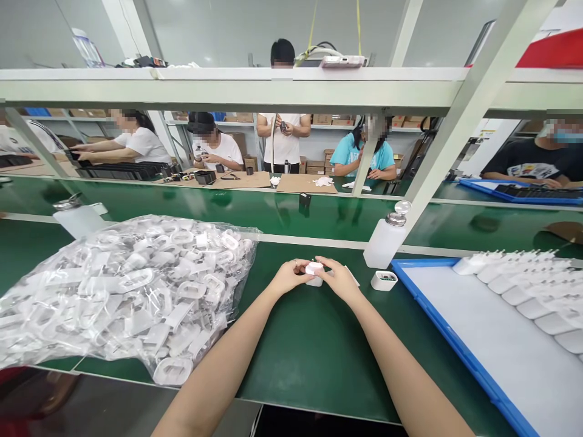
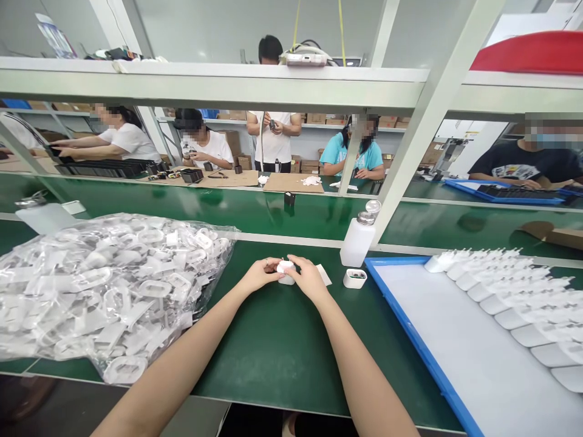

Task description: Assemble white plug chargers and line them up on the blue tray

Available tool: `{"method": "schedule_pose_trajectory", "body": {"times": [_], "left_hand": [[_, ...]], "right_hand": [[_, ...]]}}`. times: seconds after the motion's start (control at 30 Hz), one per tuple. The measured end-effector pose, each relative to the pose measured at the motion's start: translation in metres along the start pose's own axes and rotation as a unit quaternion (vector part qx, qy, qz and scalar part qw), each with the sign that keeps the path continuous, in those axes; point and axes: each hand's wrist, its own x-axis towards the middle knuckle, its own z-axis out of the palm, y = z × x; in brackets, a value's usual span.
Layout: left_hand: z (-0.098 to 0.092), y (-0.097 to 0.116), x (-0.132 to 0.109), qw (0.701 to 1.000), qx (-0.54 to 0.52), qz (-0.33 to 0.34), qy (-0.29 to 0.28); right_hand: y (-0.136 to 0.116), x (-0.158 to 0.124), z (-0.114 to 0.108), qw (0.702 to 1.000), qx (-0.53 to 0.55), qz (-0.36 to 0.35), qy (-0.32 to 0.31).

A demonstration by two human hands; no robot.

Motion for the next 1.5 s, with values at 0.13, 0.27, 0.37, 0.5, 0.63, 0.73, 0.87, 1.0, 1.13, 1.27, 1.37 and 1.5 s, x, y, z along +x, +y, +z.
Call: {"method": "schedule_pose_trajectory", "body": {"times": [0.13, 0.27, 0.37, 0.5, 0.63, 0.73, 0.87, 1.0, 1.13, 1.27, 1.37, 1.5], "left_hand": [[0.0, 0.001, 0.0, 1.0, 0.0, -0.017, -0.002], [-0.003, 0.005, 0.0, 0.999, 0.016, -0.029, -0.018], [-0.005, 0.008, 0.0, 0.999, 0.035, -0.03, -0.021], [-0.005, 0.018, -0.002, 0.995, 0.084, -0.047, -0.005], [-0.003, 0.036, 0.002, 0.972, 0.226, -0.071, -0.012], [0.0, 0.054, 0.013, 0.92, 0.379, -0.093, -0.038], [0.009, 0.074, 0.029, 0.847, 0.505, -0.141, -0.083], [0.017, 0.085, 0.037, 0.814, 0.548, -0.171, -0.085], [0.019, 0.09, 0.039, 0.797, 0.566, -0.17, -0.123], [0.017, 0.088, 0.04, 0.793, 0.57, -0.174, -0.126], [0.015, 0.081, 0.04, 0.799, 0.564, -0.165, -0.131], [0.009, 0.074, 0.038, 0.815, 0.545, -0.151, -0.125]], "right_hand": [[-0.003, -0.003, -0.008, 0.998, -0.035, 0.022, -0.036], [-0.006, -0.003, -0.01, 0.996, -0.061, 0.04, -0.045], [-0.008, -0.002, -0.011, 0.994, -0.087, 0.034, -0.049], [-0.013, 0.001, -0.013, 0.988, -0.138, 0.025, -0.071], [-0.018, 0.006, -0.016, 0.974, -0.202, 0.014, -0.101], [-0.022, 0.014, -0.019, 0.957, -0.257, 0.011, -0.133], [-0.029, 0.022, -0.025, 0.941, -0.284, 0.012, -0.182], [-0.036, 0.027, -0.026, 0.93, -0.305, 0.037, -0.203], [-0.042, 0.031, -0.022, 0.909, -0.353, 0.061, -0.213], [-0.043, 0.034, -0.02, 0.898, -0.371, 0.069, -0.224], [-0.037, 0.036, -0.022, 0.907, -0.348, 0.052, -0.232], [-0.03, 0.034, -0.024, 0.919, -0.3, 0.032, -0.254]]}}
